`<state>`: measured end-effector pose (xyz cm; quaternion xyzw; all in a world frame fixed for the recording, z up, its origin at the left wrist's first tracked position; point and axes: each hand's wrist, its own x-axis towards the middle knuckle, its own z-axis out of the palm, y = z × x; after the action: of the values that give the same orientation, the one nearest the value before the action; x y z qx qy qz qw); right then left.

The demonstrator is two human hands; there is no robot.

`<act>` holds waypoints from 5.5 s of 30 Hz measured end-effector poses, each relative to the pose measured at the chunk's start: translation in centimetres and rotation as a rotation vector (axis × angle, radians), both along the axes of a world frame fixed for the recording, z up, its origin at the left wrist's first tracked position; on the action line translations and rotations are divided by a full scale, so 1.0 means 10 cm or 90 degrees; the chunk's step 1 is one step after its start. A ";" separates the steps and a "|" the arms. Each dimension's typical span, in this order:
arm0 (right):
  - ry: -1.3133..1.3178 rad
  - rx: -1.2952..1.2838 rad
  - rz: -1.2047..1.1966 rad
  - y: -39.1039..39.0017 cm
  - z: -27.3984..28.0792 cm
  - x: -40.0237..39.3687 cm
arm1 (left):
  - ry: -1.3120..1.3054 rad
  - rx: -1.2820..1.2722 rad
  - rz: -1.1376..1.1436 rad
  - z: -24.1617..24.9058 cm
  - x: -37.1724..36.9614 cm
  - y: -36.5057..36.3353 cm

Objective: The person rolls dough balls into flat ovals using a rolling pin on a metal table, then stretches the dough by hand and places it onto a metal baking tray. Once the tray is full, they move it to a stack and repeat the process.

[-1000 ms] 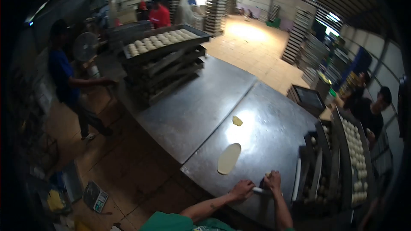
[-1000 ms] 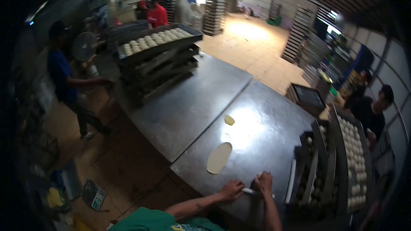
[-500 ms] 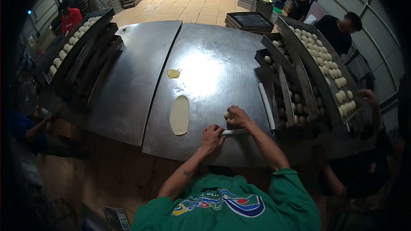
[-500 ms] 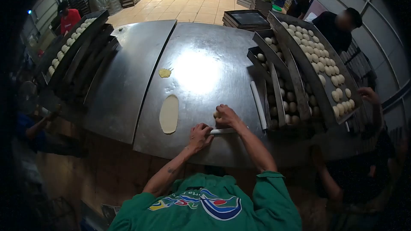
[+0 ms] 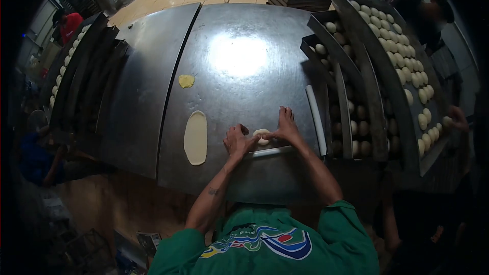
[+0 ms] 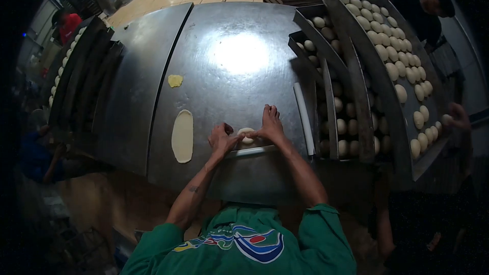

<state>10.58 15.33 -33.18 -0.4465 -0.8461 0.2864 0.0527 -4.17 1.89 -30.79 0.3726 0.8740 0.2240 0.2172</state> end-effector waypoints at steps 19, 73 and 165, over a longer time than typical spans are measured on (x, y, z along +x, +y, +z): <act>0.195 0.097 0.023 -0.57 0.01 0.62 | 0.050 0.315 -0.187 -0.17 -0.19 -0.74; -0.029 0.320 -0.112 0.38 -0.35 0.04 | 0.061 0.254 -0.294 -0.41 -0.80 0.77; -0.157 0.380 -0.536 -1.79 -0.17 1.41 | -1.236 0.507 -1.567 3.40 0.22 -2.30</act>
<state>24.67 -2.55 -34.87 -0.7433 -0.6385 -0.0672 0.1879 -1.94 -21.12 3.25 -0.5662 0.5092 -0.2628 -0.5925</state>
